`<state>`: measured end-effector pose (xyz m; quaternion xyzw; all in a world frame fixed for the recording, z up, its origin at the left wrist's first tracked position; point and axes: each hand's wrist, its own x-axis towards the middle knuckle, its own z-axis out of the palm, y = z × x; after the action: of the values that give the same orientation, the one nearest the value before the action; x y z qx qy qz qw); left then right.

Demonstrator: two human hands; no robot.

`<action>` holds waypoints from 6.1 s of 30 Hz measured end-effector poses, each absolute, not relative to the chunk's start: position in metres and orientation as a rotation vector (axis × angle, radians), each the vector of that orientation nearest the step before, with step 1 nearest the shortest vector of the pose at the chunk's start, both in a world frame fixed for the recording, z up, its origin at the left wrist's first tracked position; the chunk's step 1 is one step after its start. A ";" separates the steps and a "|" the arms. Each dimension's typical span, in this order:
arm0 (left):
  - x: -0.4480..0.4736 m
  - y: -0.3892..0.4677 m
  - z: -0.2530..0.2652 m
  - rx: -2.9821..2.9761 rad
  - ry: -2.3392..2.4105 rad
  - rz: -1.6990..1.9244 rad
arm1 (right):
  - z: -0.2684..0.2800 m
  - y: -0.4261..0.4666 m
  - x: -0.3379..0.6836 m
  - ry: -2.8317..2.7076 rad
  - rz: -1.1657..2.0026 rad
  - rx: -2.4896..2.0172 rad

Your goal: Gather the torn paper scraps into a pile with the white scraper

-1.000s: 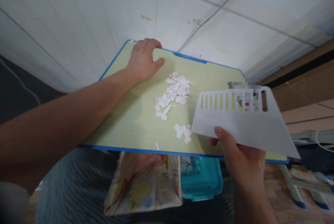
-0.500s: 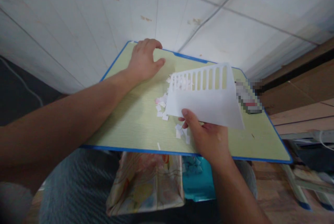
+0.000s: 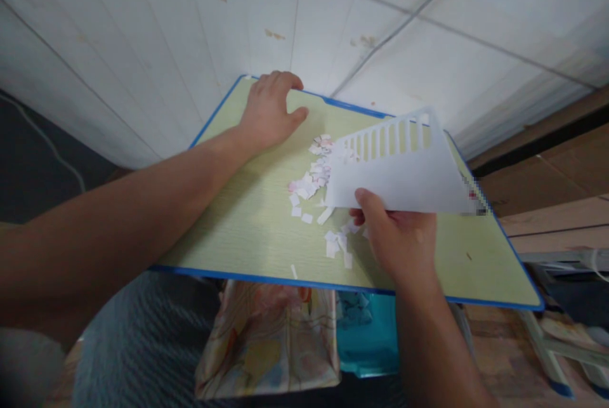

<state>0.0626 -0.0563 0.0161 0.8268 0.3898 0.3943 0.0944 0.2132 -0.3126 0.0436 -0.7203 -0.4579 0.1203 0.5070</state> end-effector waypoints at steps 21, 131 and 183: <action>0.064 -0.062 0.019 2.434 1.173 1.172 | 0.045 -0.301 0.206 -1.227 0.418 -1.655; 0.061 -0.061 0.026 2.376 1.248 1.170 | 0.049 -0.331 0.192 -0.986 0.297 -1.591; 0.042 -0.047 0.012 2.346 1.525 1.064 | 0.016 -0.320 0.194 -1.375 0.493 -1.513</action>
<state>0.0421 -0.0465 0.0115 0.7815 0.5081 0.3544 0.0739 0.1942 -0.3198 0.0163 -0.6246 -0.5678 0.2036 0.4960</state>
